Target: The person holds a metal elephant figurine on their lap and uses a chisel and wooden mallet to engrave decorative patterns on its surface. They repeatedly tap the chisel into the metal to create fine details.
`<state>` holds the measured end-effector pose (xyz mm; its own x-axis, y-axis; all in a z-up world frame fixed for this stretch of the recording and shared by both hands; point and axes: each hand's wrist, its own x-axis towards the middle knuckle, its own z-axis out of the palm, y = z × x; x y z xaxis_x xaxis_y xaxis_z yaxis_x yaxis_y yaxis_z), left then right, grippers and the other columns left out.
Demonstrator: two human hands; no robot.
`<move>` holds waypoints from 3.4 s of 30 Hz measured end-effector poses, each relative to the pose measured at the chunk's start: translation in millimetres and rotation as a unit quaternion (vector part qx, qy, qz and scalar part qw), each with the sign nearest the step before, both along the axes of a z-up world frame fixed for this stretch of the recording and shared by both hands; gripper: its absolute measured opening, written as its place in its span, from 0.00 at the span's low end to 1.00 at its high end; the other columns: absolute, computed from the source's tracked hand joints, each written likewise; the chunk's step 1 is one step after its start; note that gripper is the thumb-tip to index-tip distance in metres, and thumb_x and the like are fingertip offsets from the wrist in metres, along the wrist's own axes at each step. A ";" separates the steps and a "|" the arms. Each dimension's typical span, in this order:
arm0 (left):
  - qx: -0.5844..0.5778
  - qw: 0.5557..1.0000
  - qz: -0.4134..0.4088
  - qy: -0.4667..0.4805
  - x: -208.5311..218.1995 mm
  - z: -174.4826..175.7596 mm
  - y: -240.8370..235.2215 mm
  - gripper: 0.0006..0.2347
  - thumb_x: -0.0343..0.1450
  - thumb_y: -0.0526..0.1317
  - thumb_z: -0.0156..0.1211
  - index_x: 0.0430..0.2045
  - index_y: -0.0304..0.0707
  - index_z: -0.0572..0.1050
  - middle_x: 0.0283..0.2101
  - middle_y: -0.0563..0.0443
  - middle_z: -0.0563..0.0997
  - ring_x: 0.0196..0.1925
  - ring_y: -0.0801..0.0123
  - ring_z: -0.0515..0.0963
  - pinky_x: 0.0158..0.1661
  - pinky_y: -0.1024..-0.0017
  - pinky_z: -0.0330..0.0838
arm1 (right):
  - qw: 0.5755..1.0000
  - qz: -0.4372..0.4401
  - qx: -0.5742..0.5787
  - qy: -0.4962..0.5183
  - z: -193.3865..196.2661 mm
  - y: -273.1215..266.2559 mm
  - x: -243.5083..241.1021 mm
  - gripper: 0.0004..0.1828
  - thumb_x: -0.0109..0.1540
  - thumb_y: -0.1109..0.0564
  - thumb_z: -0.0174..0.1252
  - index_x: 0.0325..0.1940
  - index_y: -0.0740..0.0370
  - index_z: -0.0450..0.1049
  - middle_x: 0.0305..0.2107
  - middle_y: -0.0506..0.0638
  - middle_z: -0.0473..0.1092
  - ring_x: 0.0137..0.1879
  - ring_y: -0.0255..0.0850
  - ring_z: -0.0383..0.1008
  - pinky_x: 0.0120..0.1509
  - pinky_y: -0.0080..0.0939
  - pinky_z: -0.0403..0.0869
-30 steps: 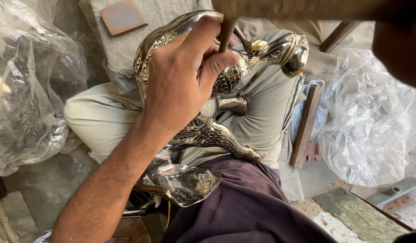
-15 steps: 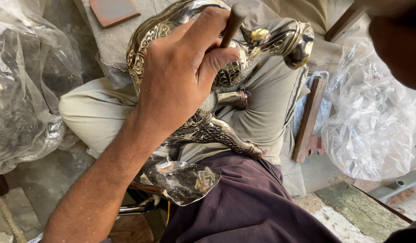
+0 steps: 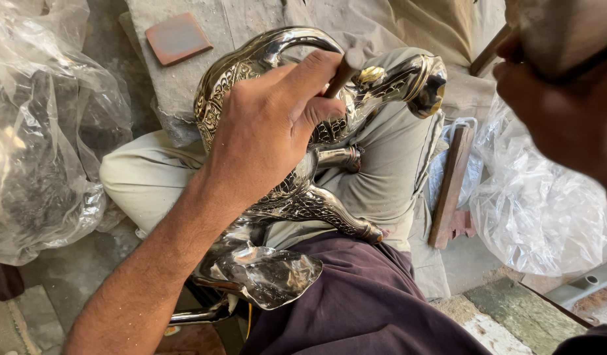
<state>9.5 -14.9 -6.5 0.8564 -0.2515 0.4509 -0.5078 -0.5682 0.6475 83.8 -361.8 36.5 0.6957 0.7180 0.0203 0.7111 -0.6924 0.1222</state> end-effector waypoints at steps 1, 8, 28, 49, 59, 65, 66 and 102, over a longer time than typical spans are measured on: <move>-0.001 1.000 -0.006 0.001 0.2 0.3 0.1 0.15 0.77 0.35 0.67 0.57 0.42 0.69 0.33 0.54 0.82 0.33 0.73 0.85 0.25 0.77 0.76 | 0.999 -0.005 0.045 0.011 3.8 4.1 -3.0 0.13 0.66 0.67 0.62 0.55 0.66 0.70 0.35 0.63 0.76 0.38 0.49 0.79 0.44 0.47 0.79; 0.020 1.000 -0.014 0.015 0.0 10.6 0.3 0.15 0.77 0.35 0.68 0.55 0.43 0.69 0.31 0.52 0.81 0.32 0.71 0.84 0.27 0.73 0.76 | 0.985 -0.030 0.166 -0.030 33.1 38.5 -28.8 0.20 0.65 0.74 0.63 0.57 0.72 0.64 0.39 0.64 0.73 0.42 0.51 0.78 0.47 0.45 0.79; 0.125 0.799 0.390 0.440 -229.9 -74.9 105.4 0.13 0.76 0.46 0.45 0.39 0.34 0.73 0.27 0.30 0.82 0.31 0.36 0.82 0.33 0.45 0.74 | 0.513 -0.243 0.691 0.448 -90.2 53.4 -46.9 0.43 0.57 0.68 0.59 0.78 0.68 0.58 0.54 0.63 0.73 0.58 0.55 0.78 0.60 0.52 0.79; 0.120 0.824 0.156 0.530 -382.8 -188.8 59.3 0.17 0.73 0.45 0.55 0.50 0.32 0.70 0.33 0.40 0.82 0.32 0.54 0.86 0.37 0.55 0.82 | 0.607 -0.208 0.639 0.424 -79.6 61.5 12.2 0.14 0.67 0.57 0.64 0.49 0.71 0.72 0.38 0.56 0.74 0.37 0.41 0.77 0.43 0.42 0.80; 0.303 0.755 0.343 0.470 -197.2 26.8 107.1 0.14 0.73 0.52 0.60 0.45 0.47 0.80 0.35 0.53 0.84 0.31 0.68 0.82 0.31 0.71 0.79 | 0.656 -0.316 0.555 0.402 -100.8 17.7 -13.0 0.29 0.66 0.41 0.66 0.50 0.72 0.72 0.36 0.58 0.74 0.39 0.44 0.78 0.42 0.43 0.79; -0.038 0.974 0.164 0.154 -68.6 34.2 70.4 0.10 0.77 0.39 0.62 0.47 0.34 0.72 0.38 0.47 0.85 0.39 0.69 0.89 0.34 0.76 0.83 | 0.725 -0.428 0.425 0.333 -69.4 -3.4 -43.9 0.31 0.57 0.52 0.70 0.58 0.70 0.69 0.41 0.60 0.76 0.44 0.48 0.79 0.51 0.49 0.79; -0.071 0.977 0.138 0.147 -54.1 27.3 62.4 0.10 0.77 0.39 0.63 0.47 0.35 0.72 0.38 0.47 0.85 0.37 0.70 0.89 0.33 0.76 0.83 | 0.738 -0.419 0.420 0.321 -61.2 -3.8 -49.1 0.32 0.56 0.55 0.71 0.60 0.70 0.69 0.43 0.60 0.76 0.45 0.48 0.79 0.52 0.50 0.78; -0.083 0.996 0.033 0.009 -12.6 -20.3 11.1 0.18 0.76 0.45 0.63 0.59 0.45 0.68 0.39 0.50 0.82 0.40 0.69 0.86 0.36 0.78 0.83 | 0.920 -0.282 0.267 0.058 -36.1 8.1 -77.0 0.23 0.64 0.59 0.67 0.57 0.71 0.67 0.42 0.62 0.77 0.46 0.48 0.80 0.54 0.50 0.79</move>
<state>-3.0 -3.8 -26.7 0.8772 -0.1177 0.4655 -0.4601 -0.4838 0.7445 6.8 -353.7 0.4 0.9741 0.1521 0.1674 0.2077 -0.8943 -0.3962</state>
